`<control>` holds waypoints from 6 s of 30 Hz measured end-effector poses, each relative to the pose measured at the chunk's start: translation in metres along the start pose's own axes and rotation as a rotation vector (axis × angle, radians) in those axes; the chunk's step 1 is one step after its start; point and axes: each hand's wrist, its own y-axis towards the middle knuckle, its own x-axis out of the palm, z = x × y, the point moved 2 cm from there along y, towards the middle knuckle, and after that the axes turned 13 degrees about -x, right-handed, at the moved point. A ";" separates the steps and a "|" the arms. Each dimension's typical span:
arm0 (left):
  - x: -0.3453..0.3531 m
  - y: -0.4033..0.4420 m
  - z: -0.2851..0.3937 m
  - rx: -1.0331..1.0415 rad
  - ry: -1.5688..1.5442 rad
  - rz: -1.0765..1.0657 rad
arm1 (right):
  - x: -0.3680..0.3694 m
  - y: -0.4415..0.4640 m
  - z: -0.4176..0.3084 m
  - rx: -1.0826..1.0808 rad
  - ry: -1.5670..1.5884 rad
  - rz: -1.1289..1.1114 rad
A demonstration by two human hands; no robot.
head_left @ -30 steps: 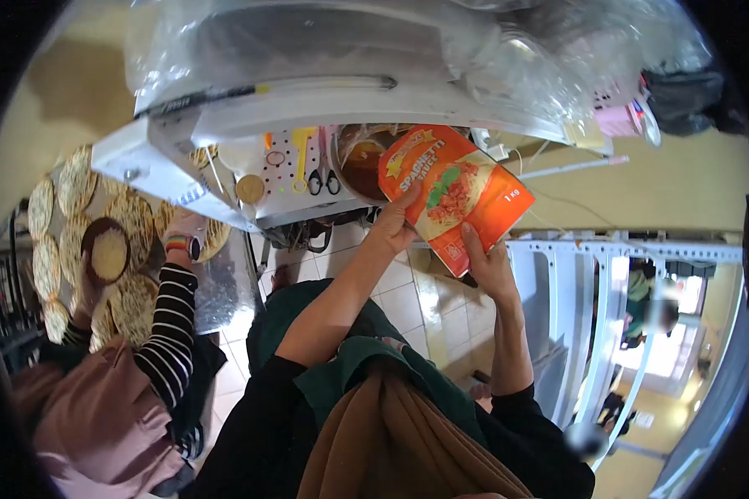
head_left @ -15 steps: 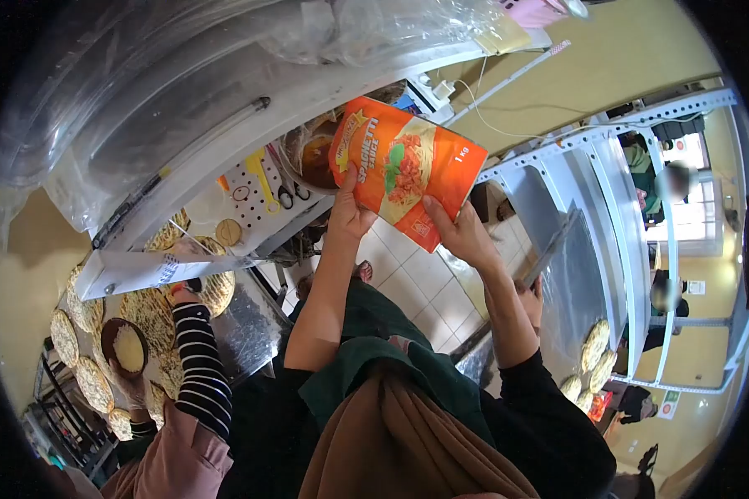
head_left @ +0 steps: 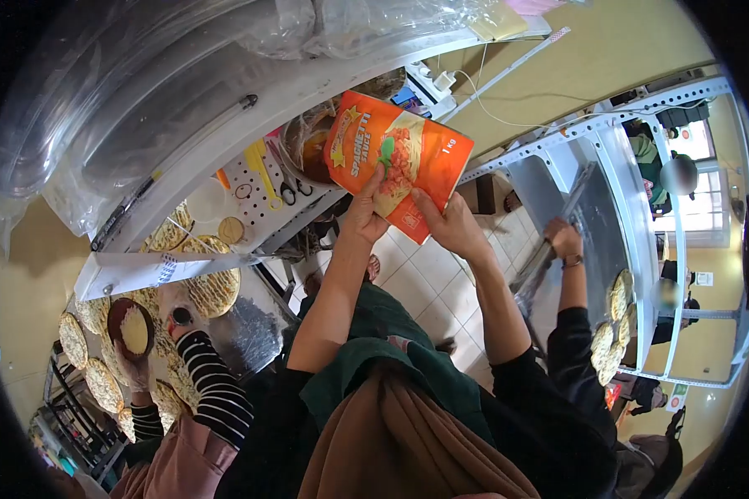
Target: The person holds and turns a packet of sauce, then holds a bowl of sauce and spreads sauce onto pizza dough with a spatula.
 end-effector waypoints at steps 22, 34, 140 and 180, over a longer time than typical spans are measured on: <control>-0.022 0.005 0.021 0.221 -0.092 0.057 | -0.025 0.019 -0.031 0.025 0.089 0.130; -0.021 0.006 0.031 0.233 -0.068 0.102 | -0.022 0.018 -0.033 -0.047 -0.026 0.202; 0.047 -0.031 -0.081 0.403 0.416 0.491 | -0.024 0.073 0.065 0.316 0.605 -0.556; 0.044 -0.038 -0.082 0.309 0.394 0.490 | 0.006 0.102 0.035 0.405 0.751 -0.629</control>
